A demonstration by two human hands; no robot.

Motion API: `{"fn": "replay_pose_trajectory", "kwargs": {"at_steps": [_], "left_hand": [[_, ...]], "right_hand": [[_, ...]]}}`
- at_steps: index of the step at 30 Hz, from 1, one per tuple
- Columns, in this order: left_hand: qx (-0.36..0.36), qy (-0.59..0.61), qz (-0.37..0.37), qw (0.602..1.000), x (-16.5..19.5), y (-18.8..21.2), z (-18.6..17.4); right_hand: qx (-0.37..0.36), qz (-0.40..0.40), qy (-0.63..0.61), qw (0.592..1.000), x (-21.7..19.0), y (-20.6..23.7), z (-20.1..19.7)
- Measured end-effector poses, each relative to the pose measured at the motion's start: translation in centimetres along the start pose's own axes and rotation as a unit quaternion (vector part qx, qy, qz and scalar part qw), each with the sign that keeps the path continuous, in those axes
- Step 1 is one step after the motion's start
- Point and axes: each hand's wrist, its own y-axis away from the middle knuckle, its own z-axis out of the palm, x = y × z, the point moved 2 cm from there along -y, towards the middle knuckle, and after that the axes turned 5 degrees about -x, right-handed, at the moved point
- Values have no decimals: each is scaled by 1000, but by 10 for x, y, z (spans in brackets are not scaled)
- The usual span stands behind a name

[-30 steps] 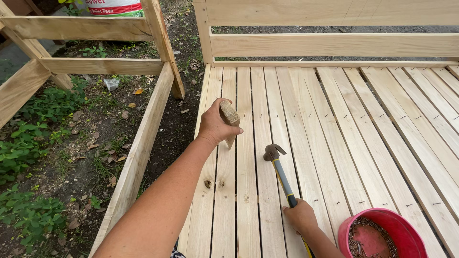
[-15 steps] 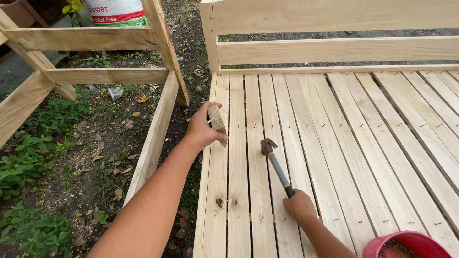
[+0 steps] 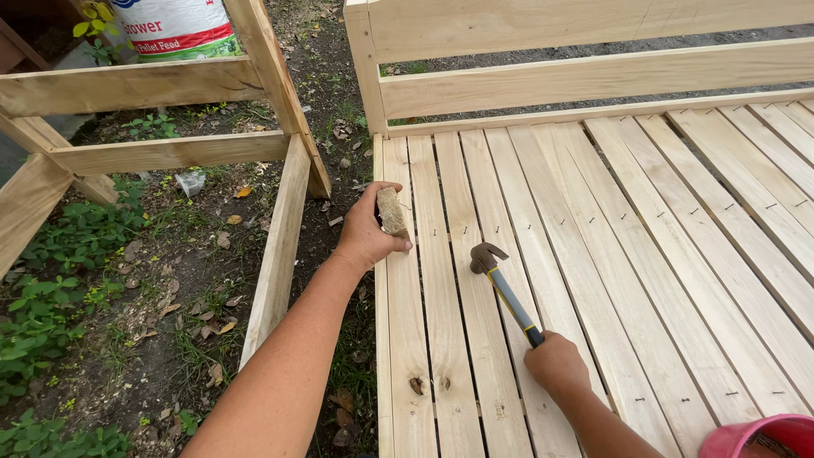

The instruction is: The person hammers nails into a wooden slatted surface using a hammer and a small wooden block. They repeatedly pick nails from a pink bucket and drive them into the slats, moving along the surface as they work.

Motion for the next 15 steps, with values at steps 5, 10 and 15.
{"fn": "replay_pose_trajectory", "kwargs": {"at_steps": [5,10,15], "left_hand": [[-41,9,43,998,12,-22,-1],[-82,24,59,995,21,-48,5],[-124,7,73,990,23,-65,10]], "right_hand": [[2,36,22,999,-6,31,-4],[1,58,8,998,-7,39,-11],[15,64,8,998,3,41,-3]]}}
